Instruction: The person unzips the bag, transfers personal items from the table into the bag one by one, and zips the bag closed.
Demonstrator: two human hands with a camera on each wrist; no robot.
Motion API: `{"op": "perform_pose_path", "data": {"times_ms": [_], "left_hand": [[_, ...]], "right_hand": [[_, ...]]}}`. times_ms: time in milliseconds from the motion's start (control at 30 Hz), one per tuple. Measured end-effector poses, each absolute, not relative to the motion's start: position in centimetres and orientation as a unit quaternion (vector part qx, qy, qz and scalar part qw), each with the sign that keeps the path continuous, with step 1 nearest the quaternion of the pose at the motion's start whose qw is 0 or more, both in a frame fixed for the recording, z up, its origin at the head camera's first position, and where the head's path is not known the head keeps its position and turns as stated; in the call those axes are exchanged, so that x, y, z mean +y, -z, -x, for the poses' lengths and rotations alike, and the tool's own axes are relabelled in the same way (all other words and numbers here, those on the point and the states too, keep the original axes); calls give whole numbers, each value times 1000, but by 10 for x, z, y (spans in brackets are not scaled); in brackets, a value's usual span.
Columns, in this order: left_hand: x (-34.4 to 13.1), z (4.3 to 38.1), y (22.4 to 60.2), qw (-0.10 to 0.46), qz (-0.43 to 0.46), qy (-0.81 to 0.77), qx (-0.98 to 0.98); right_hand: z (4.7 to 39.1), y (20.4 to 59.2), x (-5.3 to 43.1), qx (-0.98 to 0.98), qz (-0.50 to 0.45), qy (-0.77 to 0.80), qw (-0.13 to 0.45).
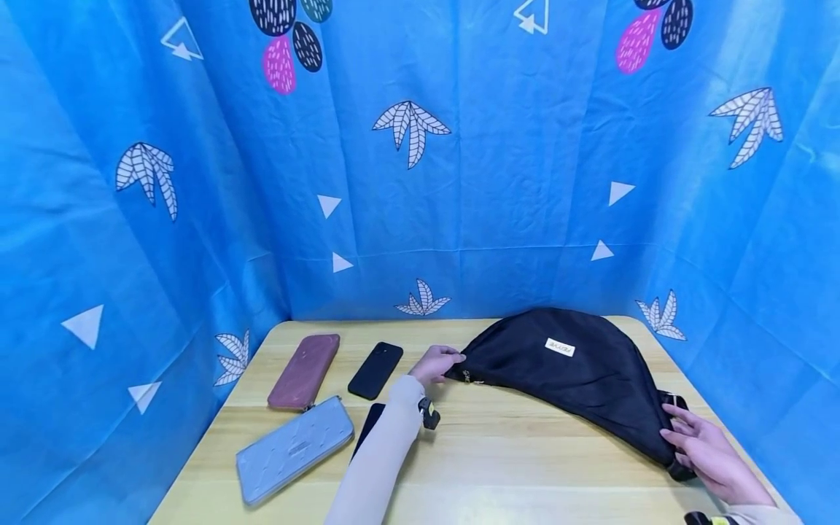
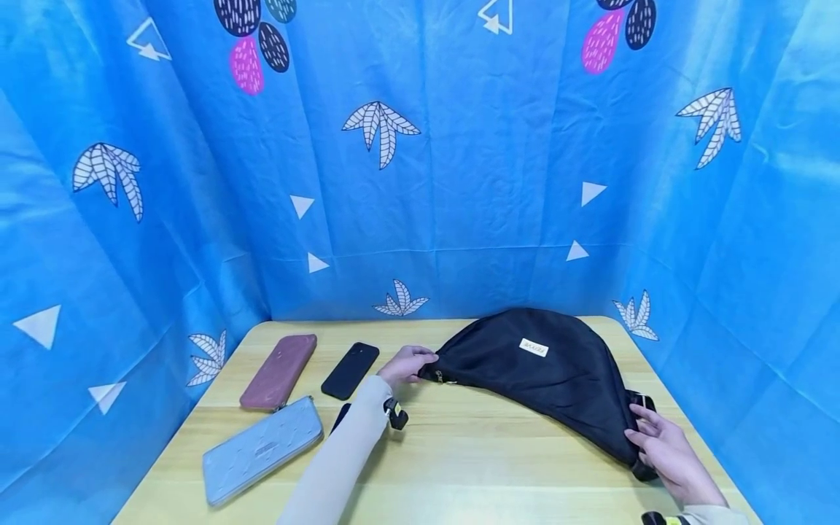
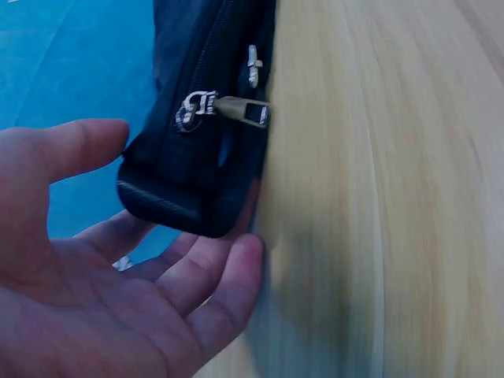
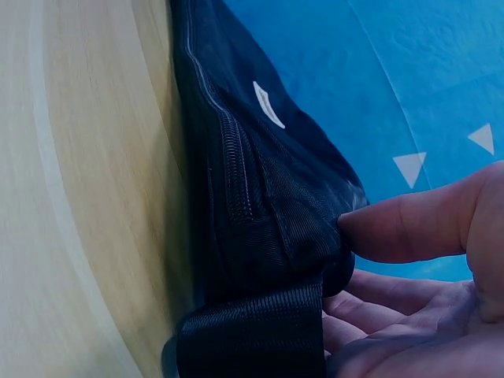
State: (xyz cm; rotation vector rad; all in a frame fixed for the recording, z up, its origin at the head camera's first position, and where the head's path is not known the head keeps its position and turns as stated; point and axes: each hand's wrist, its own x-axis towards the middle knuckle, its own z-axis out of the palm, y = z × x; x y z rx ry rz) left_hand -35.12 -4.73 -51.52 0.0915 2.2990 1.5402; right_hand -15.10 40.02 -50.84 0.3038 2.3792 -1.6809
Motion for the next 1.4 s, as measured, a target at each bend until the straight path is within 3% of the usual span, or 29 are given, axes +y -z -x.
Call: {"op": "perform_pose_path", "data": {"times_ms": [400,767,1133,1267,1400], "left_hand": [[-78,326,502,134,-114,-388,905],[-100,304,489,114,-100,-317,936],[-112,297,486,129,-90,-290,944],[-114,294,486,125,-97,-290,944],[-115,294,487,113,-118,-288,943]], "right_hand": [[165,510,387,818,-73,561,103],[189,513,377,818,-26,564,106],[208,511,369,828,-12,549,111],[207,498,360,863,-27,499,78],[205,480,340,890,-31,455,-16]]}}
